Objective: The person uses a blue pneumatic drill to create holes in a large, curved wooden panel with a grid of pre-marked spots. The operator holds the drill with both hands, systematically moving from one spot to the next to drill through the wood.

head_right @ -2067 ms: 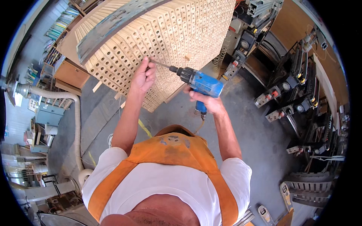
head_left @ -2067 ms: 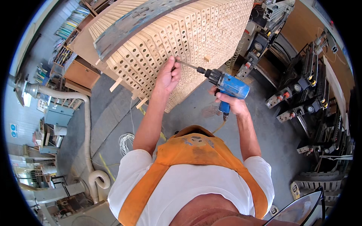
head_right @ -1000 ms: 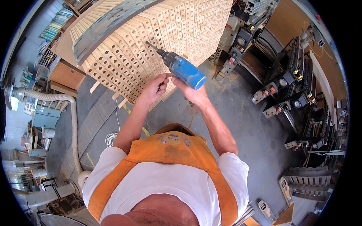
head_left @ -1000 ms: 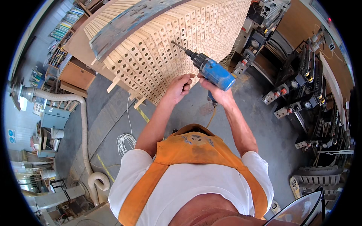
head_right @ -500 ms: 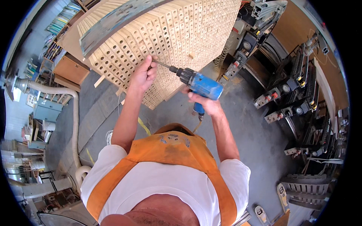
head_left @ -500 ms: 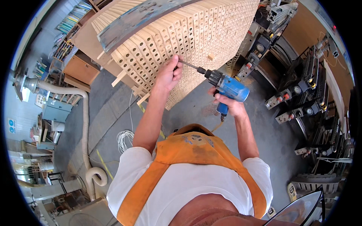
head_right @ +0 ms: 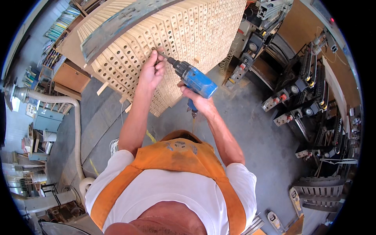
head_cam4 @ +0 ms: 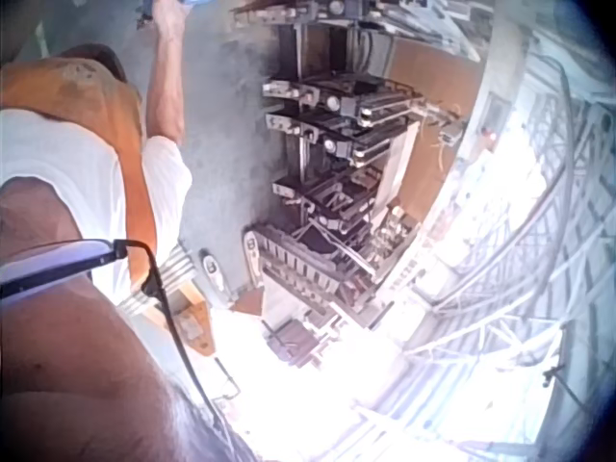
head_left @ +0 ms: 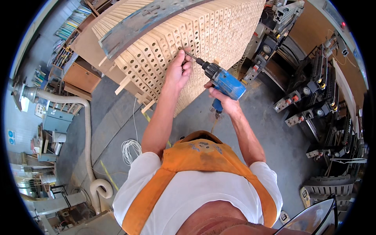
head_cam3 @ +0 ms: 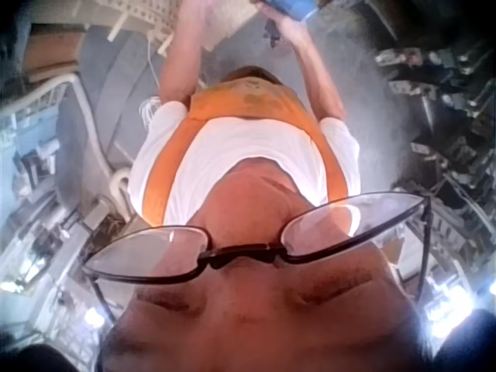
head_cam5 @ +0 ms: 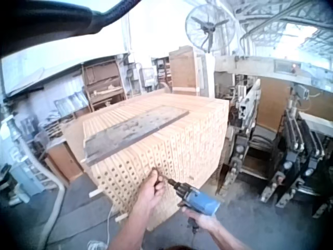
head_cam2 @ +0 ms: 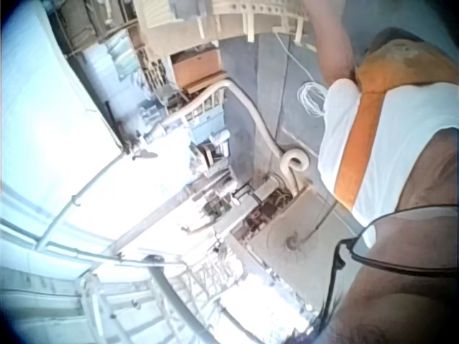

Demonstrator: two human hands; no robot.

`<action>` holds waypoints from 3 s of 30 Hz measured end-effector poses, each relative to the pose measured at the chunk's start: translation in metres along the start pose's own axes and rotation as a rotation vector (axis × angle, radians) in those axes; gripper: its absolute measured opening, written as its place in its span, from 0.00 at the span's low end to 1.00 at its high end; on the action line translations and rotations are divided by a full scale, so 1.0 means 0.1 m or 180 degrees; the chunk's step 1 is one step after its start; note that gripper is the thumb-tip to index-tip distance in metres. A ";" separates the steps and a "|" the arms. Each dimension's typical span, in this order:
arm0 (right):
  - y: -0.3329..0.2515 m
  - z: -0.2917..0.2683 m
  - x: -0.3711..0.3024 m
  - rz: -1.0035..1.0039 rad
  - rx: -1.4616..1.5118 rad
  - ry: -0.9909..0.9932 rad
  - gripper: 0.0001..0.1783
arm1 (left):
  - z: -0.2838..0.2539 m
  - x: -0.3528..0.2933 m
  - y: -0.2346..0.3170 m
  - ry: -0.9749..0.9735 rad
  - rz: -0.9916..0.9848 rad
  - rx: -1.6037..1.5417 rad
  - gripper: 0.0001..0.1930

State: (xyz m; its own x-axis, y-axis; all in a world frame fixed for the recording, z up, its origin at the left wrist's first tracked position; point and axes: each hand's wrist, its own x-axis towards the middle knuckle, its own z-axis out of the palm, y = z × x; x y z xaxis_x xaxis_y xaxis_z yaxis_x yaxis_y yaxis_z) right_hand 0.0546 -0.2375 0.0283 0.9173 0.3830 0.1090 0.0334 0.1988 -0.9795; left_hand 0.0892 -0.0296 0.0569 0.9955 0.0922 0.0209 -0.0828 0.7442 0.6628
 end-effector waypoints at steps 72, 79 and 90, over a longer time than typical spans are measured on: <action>-0.08 0.16 -0.15 -0.0267 -0.1550 -0.0064 0.16 | -1.17 -0.93 -1.27 0.1324 -0.1742 0.0139 0.09; -0.09 0.16 -0.13 -0.0030 -0.1252 -0.0002 0.17 | -1.08 -1.21 -1.08 0.0533 -0.2343 0.0206 0.12; 0.02 -0.16 -0.40 -0.0166 -0.0809 -0.0232 0.16 | -0.39 -0.80 0.07 0.0408 -0.0563 0.0502 0.14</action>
State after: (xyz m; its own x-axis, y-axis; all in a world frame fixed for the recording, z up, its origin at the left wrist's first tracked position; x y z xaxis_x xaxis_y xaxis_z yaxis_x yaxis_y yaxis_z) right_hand 0.0246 -0.2670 0.0197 0.8811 0.4439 0.1633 0.1869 -0.0095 -0.9823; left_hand 0.0068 -0.0066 0.0307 0.9791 0.0605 -0.1940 0.1100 0.6449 0.7563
